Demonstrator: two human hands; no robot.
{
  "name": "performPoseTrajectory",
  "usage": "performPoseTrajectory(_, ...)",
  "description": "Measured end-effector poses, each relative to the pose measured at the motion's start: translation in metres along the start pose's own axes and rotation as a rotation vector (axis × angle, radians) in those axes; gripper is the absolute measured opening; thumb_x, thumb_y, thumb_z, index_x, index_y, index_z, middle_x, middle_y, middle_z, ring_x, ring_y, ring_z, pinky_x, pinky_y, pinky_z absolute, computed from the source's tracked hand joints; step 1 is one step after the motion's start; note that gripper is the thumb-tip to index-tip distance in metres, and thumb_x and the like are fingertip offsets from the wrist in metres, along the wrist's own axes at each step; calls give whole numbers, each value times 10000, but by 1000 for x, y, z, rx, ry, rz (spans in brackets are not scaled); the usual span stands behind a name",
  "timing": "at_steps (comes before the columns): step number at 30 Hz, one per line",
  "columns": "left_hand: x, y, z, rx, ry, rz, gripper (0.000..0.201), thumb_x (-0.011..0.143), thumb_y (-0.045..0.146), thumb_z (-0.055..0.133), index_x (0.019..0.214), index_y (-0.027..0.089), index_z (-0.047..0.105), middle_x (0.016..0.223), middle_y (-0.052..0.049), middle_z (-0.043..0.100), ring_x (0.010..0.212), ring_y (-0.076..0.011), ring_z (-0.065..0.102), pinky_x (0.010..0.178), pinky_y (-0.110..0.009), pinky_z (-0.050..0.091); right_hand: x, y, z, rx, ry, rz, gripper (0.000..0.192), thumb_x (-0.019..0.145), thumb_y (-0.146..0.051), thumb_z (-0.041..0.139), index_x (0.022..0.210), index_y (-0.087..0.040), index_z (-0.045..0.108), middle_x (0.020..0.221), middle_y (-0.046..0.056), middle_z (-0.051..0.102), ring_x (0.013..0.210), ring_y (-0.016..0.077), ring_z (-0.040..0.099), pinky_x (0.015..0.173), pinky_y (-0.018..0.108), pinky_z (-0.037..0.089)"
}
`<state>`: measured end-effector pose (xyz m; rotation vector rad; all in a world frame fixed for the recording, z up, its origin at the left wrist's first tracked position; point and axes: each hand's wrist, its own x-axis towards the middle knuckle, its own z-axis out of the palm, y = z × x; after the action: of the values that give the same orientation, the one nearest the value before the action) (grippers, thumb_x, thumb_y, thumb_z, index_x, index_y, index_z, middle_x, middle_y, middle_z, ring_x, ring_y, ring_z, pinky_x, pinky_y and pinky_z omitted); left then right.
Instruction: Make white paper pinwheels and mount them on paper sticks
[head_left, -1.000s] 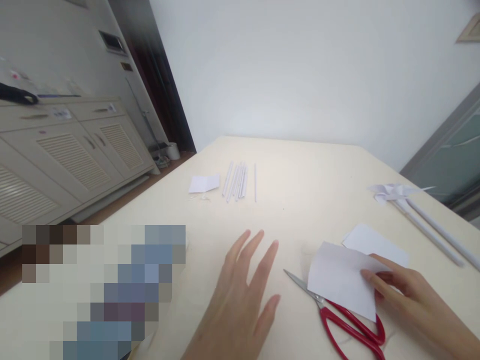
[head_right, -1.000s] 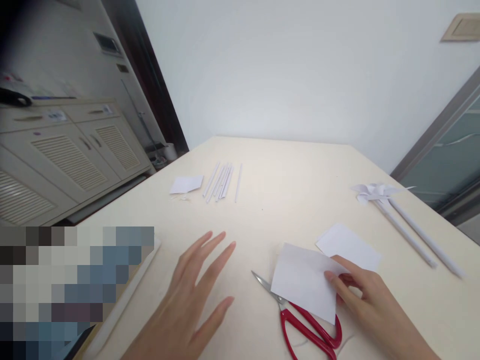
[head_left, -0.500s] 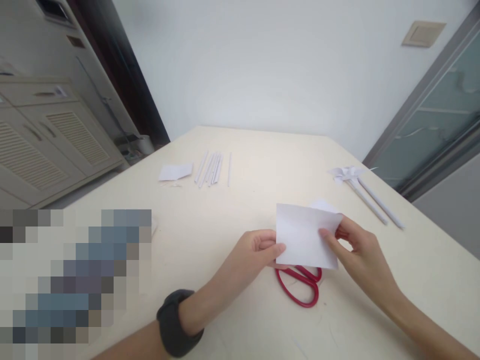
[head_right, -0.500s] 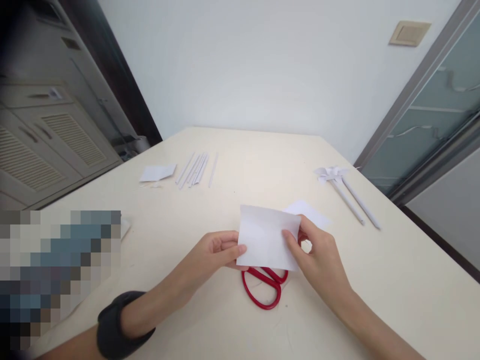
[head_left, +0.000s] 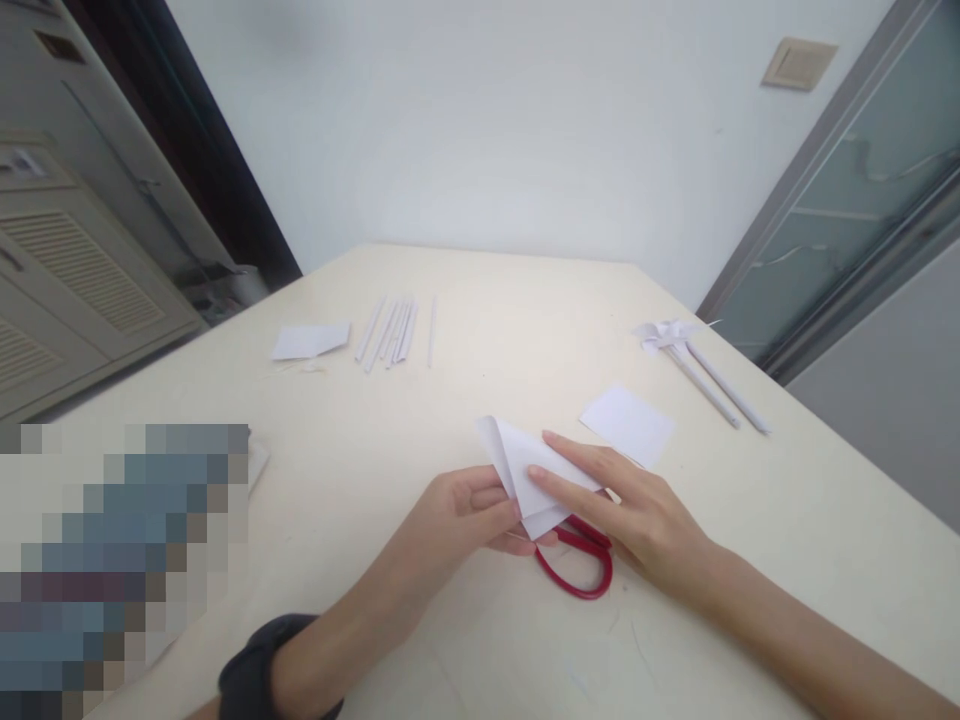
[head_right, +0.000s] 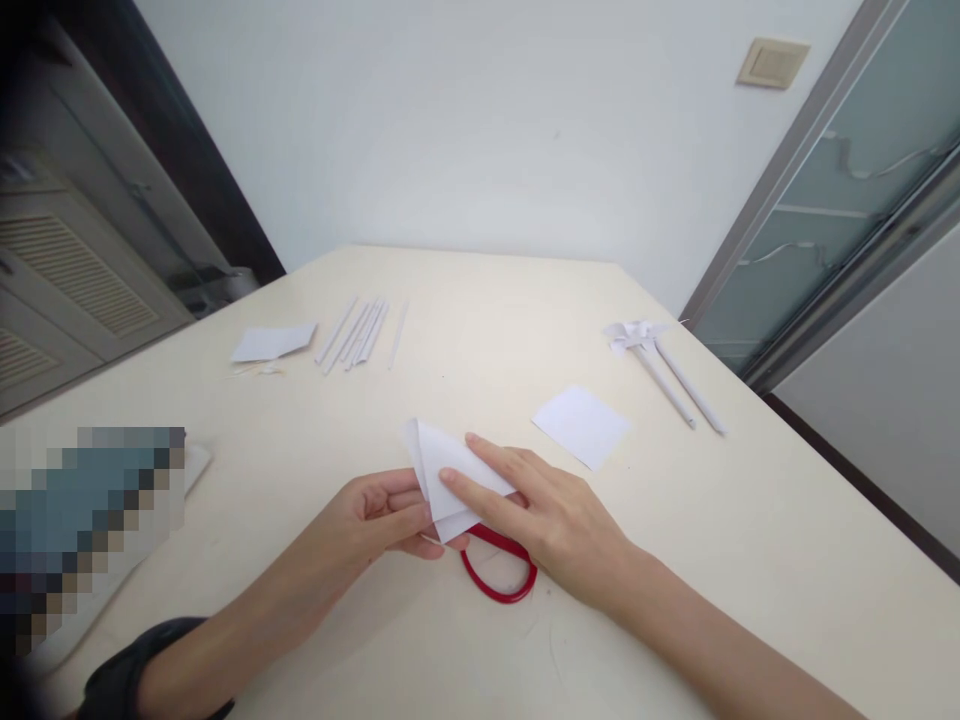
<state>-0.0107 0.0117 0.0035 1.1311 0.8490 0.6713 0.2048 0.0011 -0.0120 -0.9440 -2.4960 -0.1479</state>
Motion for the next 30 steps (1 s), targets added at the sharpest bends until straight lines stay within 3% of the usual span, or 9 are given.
performPoseTrajectory(7, -2, 0, -3, -51, 6, 13, 301, 876, 299, 521, 1133, 199, 643, 1027, -72, 709, 887, -186, 653, 792, -300, 528, 1, 2, -3, -25, -35, -61, 504, 890, -65, 450, 1361, -239, 403, 1438, 123, 333, 1290, 190, 342, 863, 254, 478)
performPoseTrajectory(14, -2, 5, 4, -8, 97, 21, 330, 797, 282, 617, 1098, 152, 659, 990, -93, 715, 823, -201, 651, 766, -315, 510, 2, 4, -2, -77, -11, -125, 476, 878, -67, 452, 1328, -223, 442, 1428, 128, 360, 1291, 206, 362, 962, 324, 438)
performPoseTrajectory(17, 0, 2, 3, 77, 155, 8, 309, 766, 277, 641, 1043, 147, 677, 973, -89, 719, 837, -216, 648, 766, -323, 504, 3, 1, -8, 75, -56, -107, 527, 826, -51, 462, 1316, -244, 452, 1449, 103, 326, 1305, 234, 343, 1022, 397, 378)
performPoseTrajectory(20, 1, -1, 1, 164, 141, 37, 275, 787, 281, 598, 1025, 170, 681, 997, -77, 710, 898, -237, 635, 795, -346, 500, 6, -4, -17, 399, -73, 93, 594, 794, -110, 492, 1357, -254, 368, 1433, 90, 345, 1279, 237, 380, 1022, 409, 379)
performPoseTrajectory(23, 1, -1, 2, 281, 86, 32, 251, 801, 242, 559, 1016, 184, 675, 932, -62, 713, 856, -228, 640, 754, -330, 505, 9, -9, -19, 691, -81, 407, 599, 809, -232, 566, 1346, -257, 304, 1188, 74, 567, 1063, 190, 552, 917, 356, 458)
performPoseTrajectory(25, 0, -2, 5, 345, 69, 25, 194, 800, 223, 554, 944, 173, 674, 850, -50, 708, 773, -206, 644, 703, -305, 506, 11, -12, -16, 792, -159, 541, 460, 787, -283, 611, 1205, -255, 420, 969, 17, 624, 862, 154, 593, 780, 296, 488)
performPoseTrajectory(27, 1, -6, 7, 350, 59, 45, 126, 804, 235, 559, 857, 170, 653, 805, -35, 699, 720, -186, 645, 677, -287, 510, 13, -13, -11, 810, -221, 604, 220, 779, -289, 613, 964, -228, 511, 804, -27, 590, 696, 117, 549, 618, 233, 445)
performPoseTrajectory(30, 3, -12, 5, 312, 51, 58, 162, 833, 309, 545, 811, 172, 627, 774, -21, 694, 703, -177, 658, 706, -298, 529, 13, -12, -7, 802, -235, 658, 106, 783, -256, 579, 770, -197, 492, 692, -48, 497, 599, 88, 452, 514, 204, 345)
